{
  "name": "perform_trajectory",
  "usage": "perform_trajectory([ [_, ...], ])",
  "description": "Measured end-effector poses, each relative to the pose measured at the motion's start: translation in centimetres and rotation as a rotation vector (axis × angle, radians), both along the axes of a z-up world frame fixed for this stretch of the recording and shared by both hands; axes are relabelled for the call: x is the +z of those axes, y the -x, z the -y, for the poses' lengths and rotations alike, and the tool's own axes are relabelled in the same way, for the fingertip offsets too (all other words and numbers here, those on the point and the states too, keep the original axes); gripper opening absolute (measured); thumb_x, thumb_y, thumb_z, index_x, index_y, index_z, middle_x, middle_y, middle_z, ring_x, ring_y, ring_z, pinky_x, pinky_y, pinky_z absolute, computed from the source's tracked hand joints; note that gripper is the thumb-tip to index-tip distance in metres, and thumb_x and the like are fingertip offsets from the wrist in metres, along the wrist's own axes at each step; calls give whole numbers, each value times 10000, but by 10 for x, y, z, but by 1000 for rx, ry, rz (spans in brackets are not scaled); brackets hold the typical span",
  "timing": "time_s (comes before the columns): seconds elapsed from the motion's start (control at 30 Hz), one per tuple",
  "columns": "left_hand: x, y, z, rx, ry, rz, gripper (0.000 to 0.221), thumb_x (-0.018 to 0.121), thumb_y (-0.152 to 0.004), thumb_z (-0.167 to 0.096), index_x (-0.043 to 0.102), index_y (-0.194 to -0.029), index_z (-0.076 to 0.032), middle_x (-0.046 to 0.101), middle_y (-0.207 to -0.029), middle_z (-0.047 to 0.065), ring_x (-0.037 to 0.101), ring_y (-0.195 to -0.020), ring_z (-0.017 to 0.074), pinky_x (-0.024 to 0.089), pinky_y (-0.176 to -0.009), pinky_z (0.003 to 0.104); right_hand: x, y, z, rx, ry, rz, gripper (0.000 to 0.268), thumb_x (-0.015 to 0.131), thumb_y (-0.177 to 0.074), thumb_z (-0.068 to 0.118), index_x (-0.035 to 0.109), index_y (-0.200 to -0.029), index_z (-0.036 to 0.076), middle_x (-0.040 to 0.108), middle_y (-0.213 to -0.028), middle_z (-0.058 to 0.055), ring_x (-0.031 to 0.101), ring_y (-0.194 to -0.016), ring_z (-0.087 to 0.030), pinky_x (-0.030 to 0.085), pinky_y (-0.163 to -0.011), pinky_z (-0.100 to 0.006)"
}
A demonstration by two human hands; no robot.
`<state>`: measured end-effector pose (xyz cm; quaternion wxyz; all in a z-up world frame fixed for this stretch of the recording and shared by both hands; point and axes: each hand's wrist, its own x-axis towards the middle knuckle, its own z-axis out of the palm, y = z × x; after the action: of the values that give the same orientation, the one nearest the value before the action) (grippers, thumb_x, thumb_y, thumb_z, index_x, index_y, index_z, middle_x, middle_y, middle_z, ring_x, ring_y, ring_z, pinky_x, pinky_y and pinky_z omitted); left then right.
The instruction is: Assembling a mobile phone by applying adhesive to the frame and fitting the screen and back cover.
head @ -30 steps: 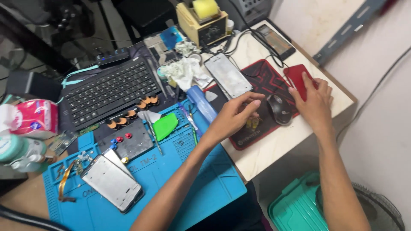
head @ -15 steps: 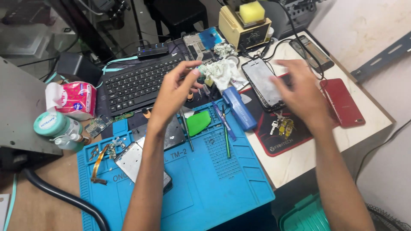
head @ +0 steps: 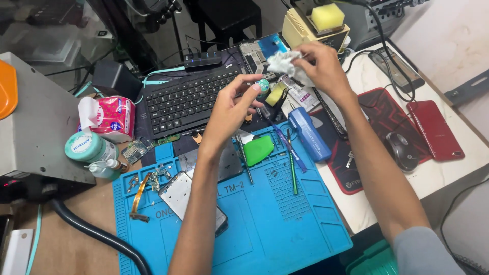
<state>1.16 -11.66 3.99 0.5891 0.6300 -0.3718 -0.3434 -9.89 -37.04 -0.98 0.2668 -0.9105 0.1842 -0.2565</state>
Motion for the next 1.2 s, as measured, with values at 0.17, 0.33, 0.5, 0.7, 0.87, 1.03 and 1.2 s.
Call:
perform_trajectory([
  [0.17,1,1,-2,-4,-12,-21,397,533,-951,-340,634,-1292,-163,674,-1085,51,709,-864,140,551,-761,238,-13,-14,13,-131,184,27,272,691,-970,10,630,-1225,81,645,-1208,-161,586,-983,-315,506,-817,-424],
  [0.33,3,-5,-3,17,-14,-46,400,546,-950,-332,640,-1297,-157,662,-1073,49,689,-857,140,525,-727,234,9,-8,-26,-190,193,-206,443,690,-974,128,546,-1392,155,481,-1371,-180,412,-1236,-438,387,-1005,-607],
  [0.5,-28,-16,1,5,173,76,390,589,-1007,-346,644,-1321,-121,685,-1097,253,752,-909,282,622,-767,385,8,10,-59,69,248,-238,226,652,-1011,133,684,-1233,107,617,-1083,-133,658,-1068,-373,341,-1048,-581],
  [0.7,-33,-13,4,19,144,75,384,603,-998,-343,651,-1317,-135,697,-1102,231,756,-907,264,621,-766,376,-33,3,-66,19,421,-394,376,704,-868,209,654,-1235,142,564,-1177,-94,600,-1110,-334,332,-1037,-567],
  [0.87,-34,-13,4,21,137,93,380,610,-993,-344,657,-1308,-136,701,-1091,226,754,-900,253,622,-756,374,-61,1,-52,-56,473,-364,301,719,-882,267,669,-1164,173,575,-1087,-57,633,-1055,-305,348,-1006,-551],
  [1.03,-33,-13,4,18,119,99,381,598,-997,-333,650,-1317,-132,699,-1085,223,753,-896,249,622,-761,372,-9,29,-76,-11,244,-347,454,765,-904,347,642,-1310,185,580,-1231,-137,618,-1142,-380,330,-1041,-580],
  [1.2,-40,-10,9,-4,106,90,380,605,-998,-337,648,-1316,-133,702,-1063,215,754,-889,246,621,-751,361,34,58,-104,-145,-63,-563,864,819,-838,397,372,-1531,139,517,-1199,-248,635,-1069,-579,473,-926,-664],
])
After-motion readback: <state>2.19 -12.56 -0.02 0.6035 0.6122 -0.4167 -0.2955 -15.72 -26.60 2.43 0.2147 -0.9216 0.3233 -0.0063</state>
